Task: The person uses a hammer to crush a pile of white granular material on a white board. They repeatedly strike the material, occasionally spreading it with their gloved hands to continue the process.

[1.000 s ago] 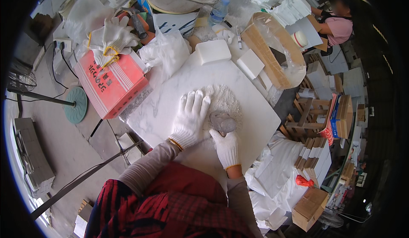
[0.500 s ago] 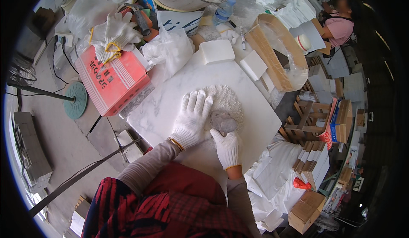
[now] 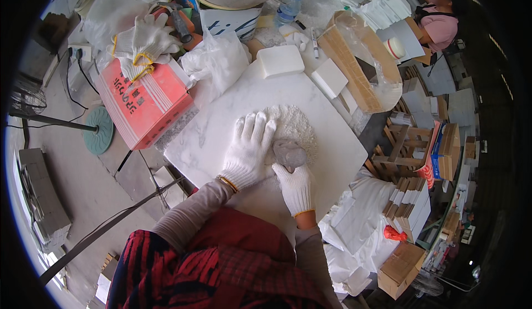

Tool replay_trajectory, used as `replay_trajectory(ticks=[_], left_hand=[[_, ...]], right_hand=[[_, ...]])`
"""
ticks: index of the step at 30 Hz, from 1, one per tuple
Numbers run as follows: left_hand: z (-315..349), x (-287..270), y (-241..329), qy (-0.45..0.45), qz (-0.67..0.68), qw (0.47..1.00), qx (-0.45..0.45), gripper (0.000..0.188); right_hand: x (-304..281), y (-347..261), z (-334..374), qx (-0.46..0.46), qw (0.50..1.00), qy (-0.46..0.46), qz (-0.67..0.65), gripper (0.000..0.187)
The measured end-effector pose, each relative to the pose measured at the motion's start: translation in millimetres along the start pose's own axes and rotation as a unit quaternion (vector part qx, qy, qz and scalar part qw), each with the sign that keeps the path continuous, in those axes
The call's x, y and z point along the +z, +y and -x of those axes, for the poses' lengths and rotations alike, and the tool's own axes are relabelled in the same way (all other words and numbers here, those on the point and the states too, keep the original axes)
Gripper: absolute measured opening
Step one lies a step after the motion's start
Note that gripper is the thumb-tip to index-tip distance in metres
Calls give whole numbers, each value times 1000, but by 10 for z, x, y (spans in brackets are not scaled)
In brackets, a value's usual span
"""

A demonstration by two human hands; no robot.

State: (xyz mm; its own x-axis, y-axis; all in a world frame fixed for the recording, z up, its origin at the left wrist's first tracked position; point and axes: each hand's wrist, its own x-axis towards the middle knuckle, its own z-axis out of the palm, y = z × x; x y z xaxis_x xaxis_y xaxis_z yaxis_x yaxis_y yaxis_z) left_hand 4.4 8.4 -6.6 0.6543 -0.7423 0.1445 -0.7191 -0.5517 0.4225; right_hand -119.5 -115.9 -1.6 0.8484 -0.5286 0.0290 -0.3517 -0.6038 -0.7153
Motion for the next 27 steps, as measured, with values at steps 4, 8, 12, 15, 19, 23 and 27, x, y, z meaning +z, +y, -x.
replay_trajectory(ticks=[4, 8, 12, 15, 19, 23, 27], left_hand=[[26, 31, -42, 28, -8, 1000, 10, 100], [42, 0, -23, 29, -4, 1000, 9, 100], [20, -4, -23, 20, 5, 1000, -8, 102], [-7, -35, 12, 18, -20, 1000, 8, 100], [2, 5, -32, 19, -48, 999, 10, 101], [43, 23, -24, 27, -6, 1000, 5, 101], [6, 1, -14, 26, -10, 1000, 2, 100]], right_hand=[[-46, -160, -75, 294, 932, -106, -182, 20], [-227, -338, -92, 328, 889, -100, -305, 19], [-297, -514, -51, 287, 905, -43, -311, 19], [-118, -217, -60, 177, 976, -65, -113, 17], [-66, -208, -119, 309, 925, -125, -180, 14], [-214, -412, -125, 323, 888, -107, -309, 15], [-277, -442, -68, 263, 923, -63, -272, 20]])
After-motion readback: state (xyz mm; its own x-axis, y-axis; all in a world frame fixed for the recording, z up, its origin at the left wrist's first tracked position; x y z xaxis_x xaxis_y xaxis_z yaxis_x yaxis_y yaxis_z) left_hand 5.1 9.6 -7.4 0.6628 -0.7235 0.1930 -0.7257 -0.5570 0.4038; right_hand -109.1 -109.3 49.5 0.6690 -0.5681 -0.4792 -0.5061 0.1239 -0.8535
